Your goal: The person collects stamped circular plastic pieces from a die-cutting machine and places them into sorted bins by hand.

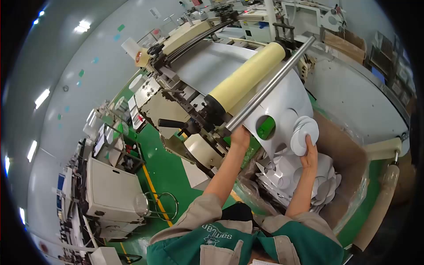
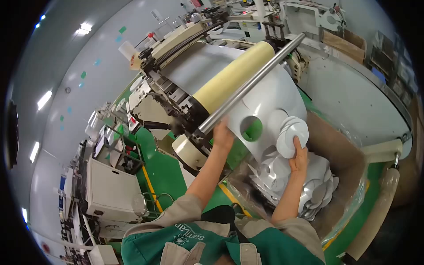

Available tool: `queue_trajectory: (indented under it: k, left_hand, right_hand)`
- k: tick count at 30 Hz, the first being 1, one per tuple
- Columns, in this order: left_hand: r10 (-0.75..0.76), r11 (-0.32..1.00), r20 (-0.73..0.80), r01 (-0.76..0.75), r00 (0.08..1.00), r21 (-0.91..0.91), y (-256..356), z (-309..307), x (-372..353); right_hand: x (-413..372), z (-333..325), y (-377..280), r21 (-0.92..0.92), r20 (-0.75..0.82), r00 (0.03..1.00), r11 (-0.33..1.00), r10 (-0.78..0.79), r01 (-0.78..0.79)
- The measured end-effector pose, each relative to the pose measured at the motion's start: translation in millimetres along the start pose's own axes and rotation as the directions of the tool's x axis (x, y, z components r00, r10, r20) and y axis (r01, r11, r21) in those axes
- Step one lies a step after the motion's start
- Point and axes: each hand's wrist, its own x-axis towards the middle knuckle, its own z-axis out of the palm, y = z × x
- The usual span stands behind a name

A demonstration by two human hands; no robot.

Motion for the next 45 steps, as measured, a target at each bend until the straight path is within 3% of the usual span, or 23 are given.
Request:
queue_trajectory:
  k: [2,6,7,10,11,14,15,17,21,23,27,29,30,33,34,35,37,40,42,44,45]
  left_hand:
    - [0.021,1.000,-0.015,-0.022,1.000,-0.014,-18.2,-3.8,0.8]
    - [-0.194,0.980,0.016,0.195,0.981,-0.050,-25.0,17.2,-36.7]
    - [-0.168,0.986,0.009,0.168,0.986,-0.014,-35.8,11.9,-37.5]
    - [-0.223,0.974,0.071,0.225,0.972,-0.032,-45.0,0.3,-44.5]
    - [-0.225,0.974,0.059,0.226,0.973,-0.012,-44.0,1.0,-45.8]
    - [-0.294,0.954,0.076,0.287,0.953,0.087,-38.7,-2.9,-42.9]
    - [-0.317,0.940,0.060,0.305,0.947,0.156,-35.9,-2.4,-43.8]
    - [-0.301,0.947,0.148,0.277,0.942,0.161,-38.4,-8.9,-40.8]
    - [-0.318,0.933,0.093,0.294,0.943,0.209,-33.1,-10.1,-40.9]
    - [-0.299,0.928,0.176,0.243,0.938,0.283,-22.2,-2.8,-42.9]
    - [-0.192,0.966,0.024,0.185,0.981,0.180,-6.4,-4.0,-29.8]
    - [-0.230,0.961,0.031,0.222,0.973,0.164,-3.4,1.4,-26.2]
    - [-0.240,0.960,0.076,0.225,0.968,0.166,-7.2,0.6,-22.7]
    - [-0.246,0.939,0.076,0.218,0.966,0.266,-27.2,-11.9,-15.4]
    - [-0.251,0.941,0.067,0.227,0.966,0.250,-32.8,-15.2,-17.2]
    - [-0.244,0.938,0.100,0.208,0.965,0.278,-34.9,-11.5,-21.1]
    - [-0.218,0.932,0.159,0.158,0.963,0.325,-33.0,-5.3,-29.0]
    - [-0.258,0.922,0.211,0.175,0.943,0.346,-24.5,-10.0,-31.9]
    - [-0.342,0.894,0.230,0.241,0.911,0.377,-19.2,-19.5,-28.0]
    - [-0.355,0.875,0.156,0.269,0.922,0.403,-16.2,-18.7,-30.2]
    - [-0.362,0.864,0.112,0.288,0.925,0.413,-14.4,-13.2,-36.2]
  right_hand:
    - [2.1,30.4,-4.3,-0.205,0.102,0.995,0.979,-0.003,0.024]
    - [16.7,78.3,-0.5,-0.551,0.253,0.956,0.834,0.147,0.018]
    - [18.4,84.1,0.5,-0.612,0.262,0.944,0.791,0.200,0.002]
    - [23.0,78.6,2.2,-0.633,0.220,0.910,0.761,0.351,-0.140]
    - [15.6,83.0,1.0,-0.658,0.166,0.940,0.743,0.299,-0.120]
    - [19.1,66.8,17.4,-0.508,0.184,0.940,0.846,0.287,-0.159]
    - [25.8,57.2,27.1,-0.506,0.126,0.955,0.846,0.268,-0.171]
    - [27.2,47.5,33.9,-0.454,0.146,0.955,0.875,0.258,-0.167]
    - [8.2,41.6,27.9,-0.231,0.254,0.938,0.956,0.237,-0.179]
    - [2.1,11.4,38.7,-0.091,0.268,0.943,0.980,0.195,-0.177]
    - [-34.4,-73.2,37.9,0.234,0.027,0.990,0.962,0.139,-0.141]
    - [-47.1,-94.6,29.7,0.359,-0.044,0.995,0.931,0.091,-0.070]
    - [-48.7,-96.9,26.8,0.344,-0.109,0.989,0.938,0.094,-0.052]
    - [-35.2,-66.9,15.0,0.114,0.136,0.988,0.989,0.073,-0.089]
    - [-26.7,-45.3,15.0,-0.024,0.120,0.990,0.997,0.078,-0.075]
    - [-16.9,-21.9,16.4,-0.163,0.106,0.991,0.985,0.082,-0.064]
    - [3.6,17.4,18.6,-0.324,0.263,0.960,0.946,0.099,-0.009]
    - [29.5,43.1,41.1,-0.449,0.307,0.932,0.893,0.195,-0.039]
    - [25.1,44.2,43.4,-0.393,0.353,0.917,0.919,0.188,-0.037]
    - [19.2,29.4,50.4,-0.322,0.375,0.917,0.947,0.137,-0.010]
    - [12.3,17.6,52.1,-0.163,0.325,0.933,0.981,0.152,-0.103]
